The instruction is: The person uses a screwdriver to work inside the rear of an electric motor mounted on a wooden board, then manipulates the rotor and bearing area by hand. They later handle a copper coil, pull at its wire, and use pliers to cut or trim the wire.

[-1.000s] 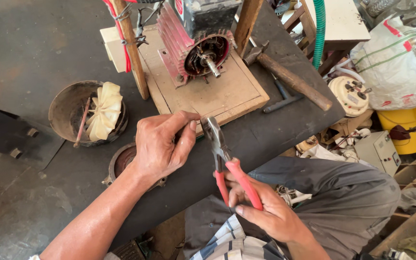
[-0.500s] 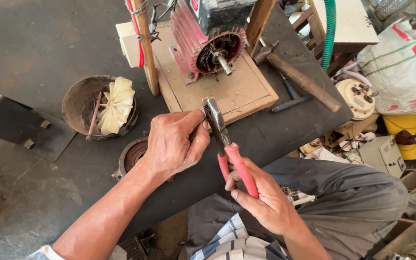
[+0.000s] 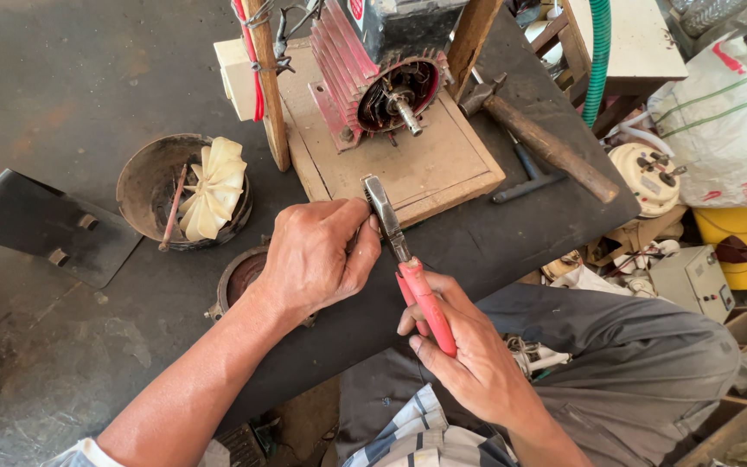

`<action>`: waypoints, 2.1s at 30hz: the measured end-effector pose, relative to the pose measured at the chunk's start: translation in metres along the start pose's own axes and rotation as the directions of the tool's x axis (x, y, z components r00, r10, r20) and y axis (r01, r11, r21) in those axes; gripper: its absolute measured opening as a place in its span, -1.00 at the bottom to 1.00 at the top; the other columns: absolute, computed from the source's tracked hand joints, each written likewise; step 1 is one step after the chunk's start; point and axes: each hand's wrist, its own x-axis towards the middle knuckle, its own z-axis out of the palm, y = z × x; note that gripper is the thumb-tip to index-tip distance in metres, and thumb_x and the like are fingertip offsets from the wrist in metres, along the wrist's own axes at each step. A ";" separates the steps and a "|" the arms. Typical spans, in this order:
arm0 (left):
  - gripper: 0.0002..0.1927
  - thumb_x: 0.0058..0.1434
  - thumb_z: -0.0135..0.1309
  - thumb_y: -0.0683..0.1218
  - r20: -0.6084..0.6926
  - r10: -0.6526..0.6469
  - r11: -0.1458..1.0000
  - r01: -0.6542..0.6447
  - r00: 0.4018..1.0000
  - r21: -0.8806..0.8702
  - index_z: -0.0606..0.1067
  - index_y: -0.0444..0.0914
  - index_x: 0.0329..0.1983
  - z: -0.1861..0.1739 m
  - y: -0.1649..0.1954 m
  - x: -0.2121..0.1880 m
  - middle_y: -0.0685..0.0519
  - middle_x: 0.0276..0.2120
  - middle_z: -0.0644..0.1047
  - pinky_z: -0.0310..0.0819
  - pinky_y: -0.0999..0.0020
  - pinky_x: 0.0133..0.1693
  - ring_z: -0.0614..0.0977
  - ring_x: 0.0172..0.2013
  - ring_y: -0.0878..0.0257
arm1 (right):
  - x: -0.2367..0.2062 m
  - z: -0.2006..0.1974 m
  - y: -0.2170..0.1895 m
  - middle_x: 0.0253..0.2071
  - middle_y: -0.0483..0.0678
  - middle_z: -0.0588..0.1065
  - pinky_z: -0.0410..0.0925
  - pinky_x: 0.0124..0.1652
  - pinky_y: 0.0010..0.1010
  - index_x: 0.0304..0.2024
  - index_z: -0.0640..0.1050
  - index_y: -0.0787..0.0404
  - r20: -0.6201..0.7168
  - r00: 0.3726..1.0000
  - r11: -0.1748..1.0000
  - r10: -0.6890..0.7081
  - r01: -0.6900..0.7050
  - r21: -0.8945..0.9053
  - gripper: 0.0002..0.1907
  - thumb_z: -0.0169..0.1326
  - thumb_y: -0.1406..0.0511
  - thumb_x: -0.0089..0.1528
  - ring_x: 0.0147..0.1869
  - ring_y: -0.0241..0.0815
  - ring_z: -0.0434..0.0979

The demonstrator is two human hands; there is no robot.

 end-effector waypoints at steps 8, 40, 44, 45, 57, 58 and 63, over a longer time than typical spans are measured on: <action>-0.87 0.13 0.10 -0.22 0.030 0.035 0.998 -0.036 0.999 0.047 0.40 -0.30 -0.48 0.000 0.001 -0.001 -0.06 -0.61 0.44 0.38 0.08 -0.48 0.52 -0.57 -0.06 | -0.001 0.000 0.008 0.12 -0.07 0.36 0.40 -0.08 -0.42 0.21 0.44 0.31 0.018 1.000 0.996 -0.005 0.004 0.089 -0.46 0.09 0.50 0.14 -0.09 -0.29 0.48; -0.76 0.24 0.10 -0.22 -0.004 -0.026 0.999 0.026 1.000 0.035 0.35 -0.30 -0.53 0.005 0.002 -0.002 -0.05 -0.65 0.41 0.32 0.11 -0.52 0.50 -0.61 -0.02 | 0.005 0.002 0.022 0.05 0.00 0.49 0.44 -0.07 -0.40 0.28 0.33 0.32 -0.014 0.998 0.991 -0.058 0.059 0.117 -0.42 0.01 0.46 0.17 -0.15 -0.27 0.53; -0.75 0.23 0.10 -0.22 -0.007 -0.019 0.999 0.019 1.000 0.049 0.34 -0.29 -0.54 0.006 0.003 -0.003 -0.04 -0.67 0.39 0.31 0.12 -0.53 0.48 -0.63 0.00 | 0.010 -0.004 0.029 0.01 0.03 0.52 0.45 -0.07 -0.40 -0.15 0.39 0.33 -0.010 0.997 0.978 -0.078 0.079 0.195 -0.75 -0.08 0.53 0.10 -0.13 -0.22 0.51; -0.75 0.23 0.10 -0.22 -0.006 -0.016 0.999 0.017 1.000 0.050 0.34 -0.29 -0.54 0.007 0.003 -0.003 -0.04 -0.67 0.39 0.32 0.13 -0.53 0.48 -0.63 0.01 | 0.011 -0.005 0.030 -0.01 0.02 0.52 0.45 -0.11 -0.40 -0.16 0.40 0.34 -0.005 0.998 0.974 -0.059 0.059 0.217 -0.73 -0.12 0.54 0.07 -0.17 -0.22 0.49; -0.73 0.23 0.11 -0.22 -0.030 -0.035 0.997 0.037 0.999 0.074 0.34 -0.28 -0.56 0.008 0.002 -0.003 -0.02 -0.68 0.39 0.30 0.13 -0.55 0.48 -0.64 0.02 | 0.021 -0.009 0.020 -0.24 -0.08 0.46 0.41 -0.22 -0.49 -0.05 0.51 0.35 -0.058 0.991 0.993 -0.117 0.117 0.006 -0.57 -0.13 0.60 0.05 -0.30 -0.28 0.50; -0.74 0.23 0.11 -0.22 -0.030 -0.035 0.997 0.037 0.999 0.071 0.34 -0.28 -0.55 0.008 0.002 -0.003 -0.03 -0.67 0.39 0.30 0.13 -0.55 0.48 -0.64 0.02 | 0.021 -0.011 0.021 -0.22 -0.09 0.48 0.42 -0.20 -0.50 -0.03 0.52 0.35 -0.050 0.995 0.995 -0.083 0.085 0.047 -0.58 -0.12 0.59 0.07 -0.28 -0.29 0.52; -0.76 0.23 0.10 -0.22 -0.040 -0.034 0.997 0.037 0.999 0.069 0.36 -0.28 -0.54 0.008 0.002 -0.003 -0.04 -0.67 0.40 0.30 0.10 -0.54 0.49 -0.62 -0.01 | 0.011 -0.027 0.039 -0.21 -0.08 0.45 0.34 -0.05 -0.48 0.33 0.39 0.32 0.057 0.998 0.983 -0.006 -0.004 0.183 -0.31 -0.02 0.51 0.09 -0.16 -0.26 0.44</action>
